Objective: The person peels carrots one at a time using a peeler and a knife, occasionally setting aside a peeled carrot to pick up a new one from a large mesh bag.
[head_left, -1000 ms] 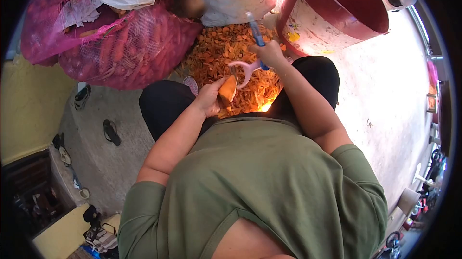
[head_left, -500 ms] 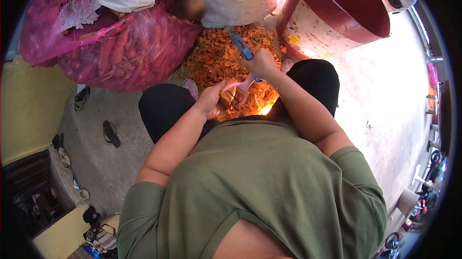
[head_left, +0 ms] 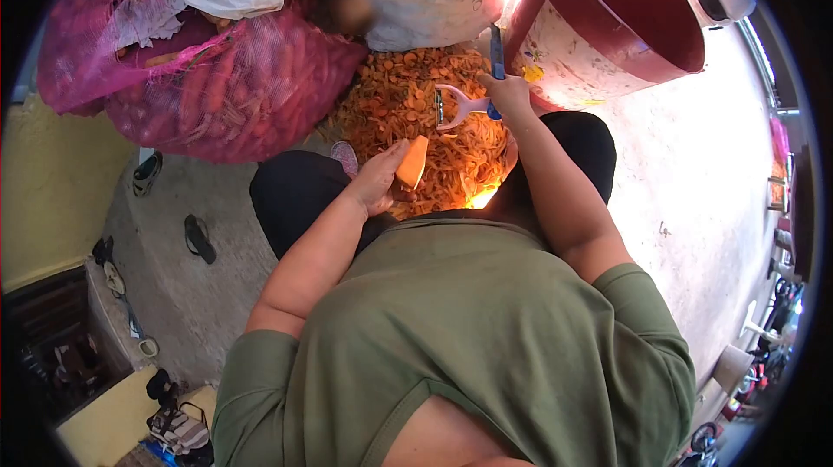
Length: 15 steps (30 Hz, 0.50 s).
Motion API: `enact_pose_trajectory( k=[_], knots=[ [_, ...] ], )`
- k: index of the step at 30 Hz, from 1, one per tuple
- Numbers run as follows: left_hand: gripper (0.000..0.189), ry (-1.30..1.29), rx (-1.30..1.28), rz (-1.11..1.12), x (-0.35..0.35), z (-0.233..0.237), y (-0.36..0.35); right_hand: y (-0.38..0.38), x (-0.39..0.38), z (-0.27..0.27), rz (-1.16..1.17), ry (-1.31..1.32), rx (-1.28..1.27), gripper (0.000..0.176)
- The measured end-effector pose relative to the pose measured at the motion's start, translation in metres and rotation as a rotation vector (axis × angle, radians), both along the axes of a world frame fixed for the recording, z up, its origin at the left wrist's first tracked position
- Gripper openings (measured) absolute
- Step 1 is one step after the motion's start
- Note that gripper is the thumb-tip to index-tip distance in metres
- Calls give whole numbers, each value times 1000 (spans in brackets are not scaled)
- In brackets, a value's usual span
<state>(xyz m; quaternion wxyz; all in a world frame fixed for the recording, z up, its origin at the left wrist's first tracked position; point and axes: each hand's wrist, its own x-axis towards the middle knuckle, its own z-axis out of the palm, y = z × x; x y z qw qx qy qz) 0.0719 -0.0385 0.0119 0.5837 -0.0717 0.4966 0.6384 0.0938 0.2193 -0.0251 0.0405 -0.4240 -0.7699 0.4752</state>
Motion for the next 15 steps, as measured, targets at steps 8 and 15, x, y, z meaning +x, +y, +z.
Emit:
enact_pose_trajectory(
  k=[8,15],
  knots=[
    [37,807,-202,-290,0,-29,-1,-28,8,56,436,-203,230,48],
    [36,983,-469,-138,-20,-42,0,-62,22,57,788,-213,649,42]
  ],
)
